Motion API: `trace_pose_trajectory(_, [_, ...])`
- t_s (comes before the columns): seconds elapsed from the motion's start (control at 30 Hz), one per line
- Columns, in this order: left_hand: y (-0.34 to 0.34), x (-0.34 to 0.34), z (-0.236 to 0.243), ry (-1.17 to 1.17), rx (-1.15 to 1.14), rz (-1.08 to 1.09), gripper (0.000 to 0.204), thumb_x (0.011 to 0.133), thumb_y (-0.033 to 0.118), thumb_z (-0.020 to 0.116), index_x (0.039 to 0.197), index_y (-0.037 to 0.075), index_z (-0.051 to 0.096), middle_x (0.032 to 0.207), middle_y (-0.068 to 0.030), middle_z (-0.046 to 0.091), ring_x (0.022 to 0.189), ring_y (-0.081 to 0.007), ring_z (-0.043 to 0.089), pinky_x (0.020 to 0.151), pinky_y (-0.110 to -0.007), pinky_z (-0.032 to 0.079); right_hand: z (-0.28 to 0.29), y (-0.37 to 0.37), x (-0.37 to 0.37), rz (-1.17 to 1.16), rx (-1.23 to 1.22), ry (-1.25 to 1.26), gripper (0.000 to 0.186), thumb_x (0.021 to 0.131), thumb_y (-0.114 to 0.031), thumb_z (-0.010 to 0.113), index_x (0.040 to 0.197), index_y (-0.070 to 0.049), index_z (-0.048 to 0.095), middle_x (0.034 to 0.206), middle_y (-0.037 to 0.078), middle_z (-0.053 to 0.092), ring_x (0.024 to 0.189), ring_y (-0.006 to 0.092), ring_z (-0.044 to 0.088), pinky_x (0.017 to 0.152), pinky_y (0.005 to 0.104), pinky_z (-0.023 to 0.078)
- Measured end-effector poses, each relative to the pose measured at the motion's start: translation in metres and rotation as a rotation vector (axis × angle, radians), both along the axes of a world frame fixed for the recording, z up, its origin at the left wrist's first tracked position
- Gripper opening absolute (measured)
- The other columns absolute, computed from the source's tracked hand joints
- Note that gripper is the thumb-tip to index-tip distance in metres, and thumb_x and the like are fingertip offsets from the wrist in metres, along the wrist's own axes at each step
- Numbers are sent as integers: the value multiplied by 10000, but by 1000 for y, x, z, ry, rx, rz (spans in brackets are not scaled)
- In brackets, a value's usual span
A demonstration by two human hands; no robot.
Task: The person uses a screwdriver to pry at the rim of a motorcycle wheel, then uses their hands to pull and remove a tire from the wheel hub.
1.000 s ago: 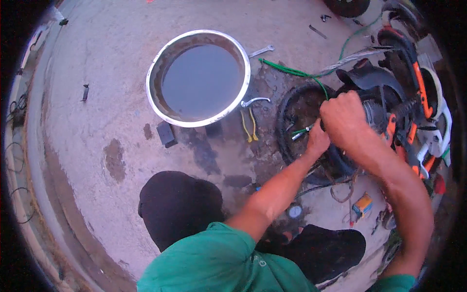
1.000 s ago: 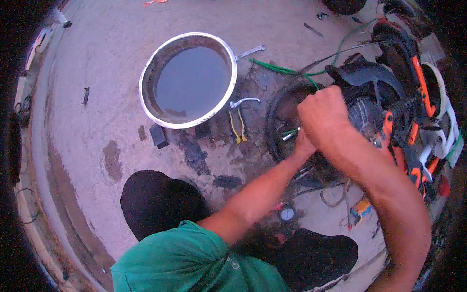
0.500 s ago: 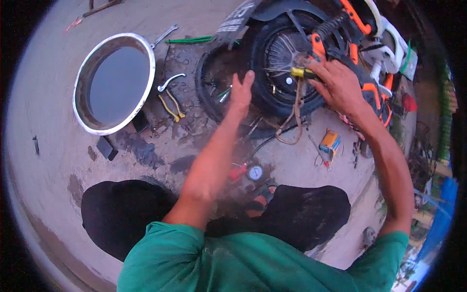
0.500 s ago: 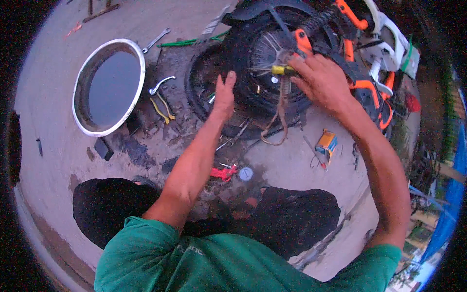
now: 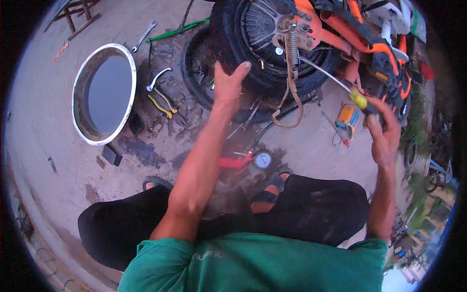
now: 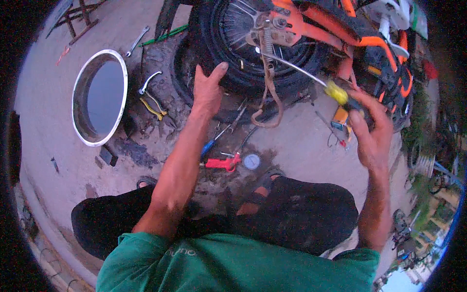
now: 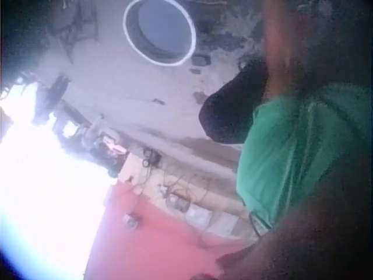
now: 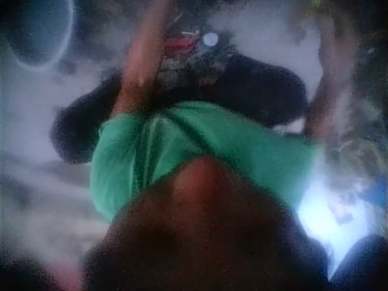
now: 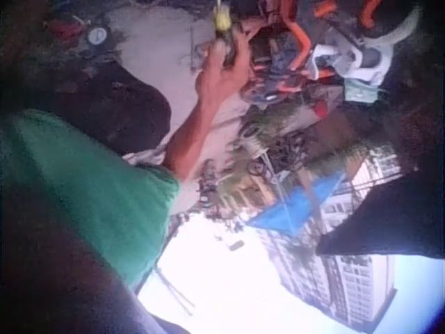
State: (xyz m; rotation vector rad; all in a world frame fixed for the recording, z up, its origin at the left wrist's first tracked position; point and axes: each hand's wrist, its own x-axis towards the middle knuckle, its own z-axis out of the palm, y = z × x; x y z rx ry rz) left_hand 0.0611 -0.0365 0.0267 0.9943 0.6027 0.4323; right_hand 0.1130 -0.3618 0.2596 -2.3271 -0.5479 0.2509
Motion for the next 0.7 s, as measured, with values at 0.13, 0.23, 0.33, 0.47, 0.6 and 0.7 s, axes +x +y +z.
trace_pose_trajectory(0.13, [2, -2, 16, -128, -135, -98, 617, 884, 91, 761, 1409, -6, 450, 1349, -123, 602, 1213, -247, 586, 1073, -393, 459, -117, -99, -39, -327, 402, 282, 399, 984, -229, 648, 1299, 15, 634, 931, 48, 632, 777, 122, 585, 728, 275, 485])
trace_pose_trajectory(0.23, [9, -6, 18, -145, -214, -149, 511, 982, 211, 653, 1423, 34, 463, 1379, -102, 598, 1255, -266, 578, 1109, -454, 443, -183, -128, -66, -404, 290, 404, 358, 976, -195, 658, 1273, 4, 650, 967, 38, 632, 776, 100, 582, 723, 266, 486])
trace_pose_trajectory(0.33, [14, -3, 13, -224, -384, -208, 578, 1050, 418, 528, 1521, 103, 416, 1527, -71, 507, 1403, -275, 465, 1173, -507, 342, -215, -130, -73, -372, 116, 643, 335, 958, -169, 667, 1246, 3, 660, 1031, 71, 662, 843, 159, 639, 777, 302, 514])
trace_pose_trajectory(0.47, [5, 2, 18, -189, -352, -204, 630, 1068, 499, 452, 1549, 97, 385, 1578, -70, 455, 1438, -283, 430, 1214, -511, 280, -193, -71, -35, 123, -157, 64, 361, 905, -148, 699, 1240, -18, 663, 1155, 179, 660, 1116, 361, 630, 950, 415, 505])
trace_pose_trajectory(0.6, [13, -10, 17, -156, -273, -172, 635, 1068, 501, 449, 1546, 89, 386, 1578, -87, 453, 1447, -295, 418, 1215, -515, 281, -163, 42, 24, 299, 1, -347, 328, 883, -132, 704, 1201, -54, 697, 1142, 143, 664, 1128, 329, 612, 954, 421, 488])
trace_pose_trajectory(0.7, [1, -11, 3, -154, -286, -170, 637, 1071, 504, 438, 1552, 91, 373, 1579, -105, 447, 1454, -310, 406, 1217, -517, 281, -157, 88, 47, 420, 14, -521, 306, 864, -140, 711, 1164, -76, 714, 1106, 95, 667, 1085, 301, 615, 917, 417, 482])
